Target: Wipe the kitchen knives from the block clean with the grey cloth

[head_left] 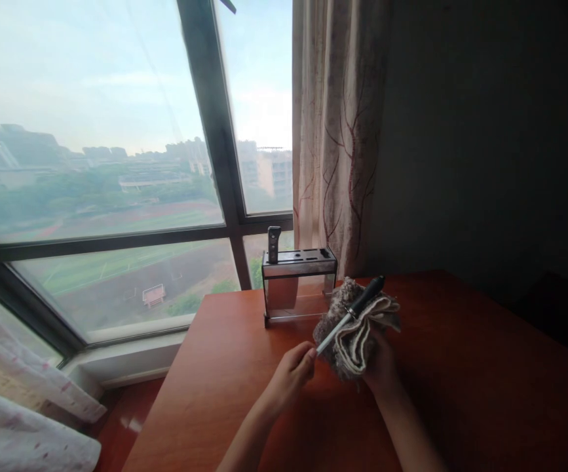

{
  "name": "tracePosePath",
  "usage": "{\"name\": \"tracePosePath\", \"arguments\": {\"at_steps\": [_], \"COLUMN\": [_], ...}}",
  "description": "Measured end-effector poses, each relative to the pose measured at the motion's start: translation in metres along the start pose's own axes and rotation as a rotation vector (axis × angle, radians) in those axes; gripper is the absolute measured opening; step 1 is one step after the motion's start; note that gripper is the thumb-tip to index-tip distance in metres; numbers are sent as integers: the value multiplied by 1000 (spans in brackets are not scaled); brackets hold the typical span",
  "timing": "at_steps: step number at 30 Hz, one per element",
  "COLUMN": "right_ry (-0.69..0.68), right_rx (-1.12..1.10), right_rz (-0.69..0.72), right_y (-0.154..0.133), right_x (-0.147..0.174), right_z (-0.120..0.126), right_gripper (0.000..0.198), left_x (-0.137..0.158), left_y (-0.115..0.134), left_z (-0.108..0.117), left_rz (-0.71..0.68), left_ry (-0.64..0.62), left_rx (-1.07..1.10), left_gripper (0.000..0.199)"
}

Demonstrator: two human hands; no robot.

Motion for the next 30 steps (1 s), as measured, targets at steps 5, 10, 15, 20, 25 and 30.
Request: {"name": "tracePosePath", "arguments": {"at_steps": [5,10,15,20,25,30], "right_ry": [11,144,148,94,55,125], "right_rx": [-44,245,579,742,841,792], "right_rz": [-25,321,528,748,876,785], "right_y": [4,-7,-14,-22,-27,-28], "right_x": [8,4,0,0,-2,-4], "right_z": [-1,3,7,9,11,14], "right_gripper": [41,54,42,29,18,14], "left_x": [8,6,0,6,8,9], "left_y": [-4,-8,-8,-6,-7,-8], "left_z": [-12,-14,-7,-4,1,-1], "left_rz": [150,183,130,280,378,389], "left_ry": [-97,-60,45,-41,-117,-129], "left_rx": [96,65,28,121,217,246], "left_gripper": [49,54,53,50,44,43]}}
Point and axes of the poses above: each hand's wrist, its own x-axis away from the middle knuckle, its own z-axis out of the back of the hand, y = z × x, the point moved 6 cm from there along -x, towards the middle knuckle, and after that the axes turned 13 degrees about y, right-handed, at the moved point
